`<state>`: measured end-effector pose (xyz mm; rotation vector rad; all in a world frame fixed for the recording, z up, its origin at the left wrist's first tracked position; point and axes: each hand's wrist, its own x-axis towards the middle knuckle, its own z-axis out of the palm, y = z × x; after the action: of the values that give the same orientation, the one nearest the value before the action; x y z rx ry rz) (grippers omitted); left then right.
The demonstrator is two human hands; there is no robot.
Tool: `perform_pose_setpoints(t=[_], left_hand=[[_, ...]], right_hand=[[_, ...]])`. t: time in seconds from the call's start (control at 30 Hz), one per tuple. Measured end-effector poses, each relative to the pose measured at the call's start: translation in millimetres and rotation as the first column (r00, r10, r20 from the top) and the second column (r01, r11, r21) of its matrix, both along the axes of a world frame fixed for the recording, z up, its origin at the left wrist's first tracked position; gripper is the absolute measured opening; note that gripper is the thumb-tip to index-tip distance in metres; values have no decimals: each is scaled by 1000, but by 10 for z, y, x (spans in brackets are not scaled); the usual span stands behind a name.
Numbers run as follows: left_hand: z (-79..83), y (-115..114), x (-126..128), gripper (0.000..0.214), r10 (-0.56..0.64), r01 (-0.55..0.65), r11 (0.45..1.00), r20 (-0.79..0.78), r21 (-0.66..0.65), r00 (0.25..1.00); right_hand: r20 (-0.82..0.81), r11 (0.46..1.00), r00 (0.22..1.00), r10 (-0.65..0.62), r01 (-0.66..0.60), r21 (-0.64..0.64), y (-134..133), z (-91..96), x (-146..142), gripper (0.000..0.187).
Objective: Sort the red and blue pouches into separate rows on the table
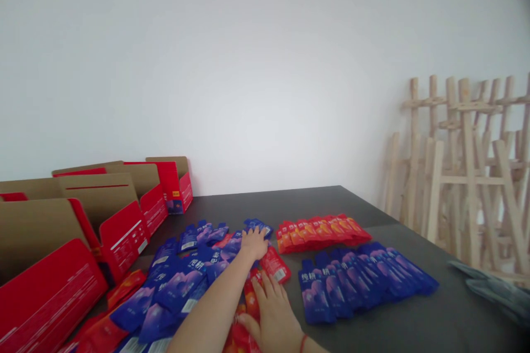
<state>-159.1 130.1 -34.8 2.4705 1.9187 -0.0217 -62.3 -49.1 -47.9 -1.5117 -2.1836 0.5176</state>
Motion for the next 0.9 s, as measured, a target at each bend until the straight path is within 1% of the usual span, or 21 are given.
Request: perform_pose_setpoints(t=[0.27,0.53,0.67,0.77,0.83,0.9], left_hand=[[24,-152,-357,54,-11,11,1000,-17,14,1000],[52,-221,-763,54,0,1,1000,-36,29,999],[86,-266,-953,53,0,2,999,-48,37,999],[114,-279,-1025,52,-7,10,999,-55,52,998],[124,-270,-1037,51,-7,11,998,-55,65,998],[126,-249,-1028,50,-7,11,997,-51,75,999]], right_hand=[[-49,1000,999,-8,8,2,-28,-16,-277,78],[-122,999,992,-13,9,-34,-51,31,-684,76],[-143,1000,990,6,-8,-12,-49,39,-867,74],[-151,1000,988,16,-12,27,-28,79,-871,68],[-136,998,990,35,-27,64,27,143,-772,58],[-86,993,996,32,-22,113,138,223,-617,49]])
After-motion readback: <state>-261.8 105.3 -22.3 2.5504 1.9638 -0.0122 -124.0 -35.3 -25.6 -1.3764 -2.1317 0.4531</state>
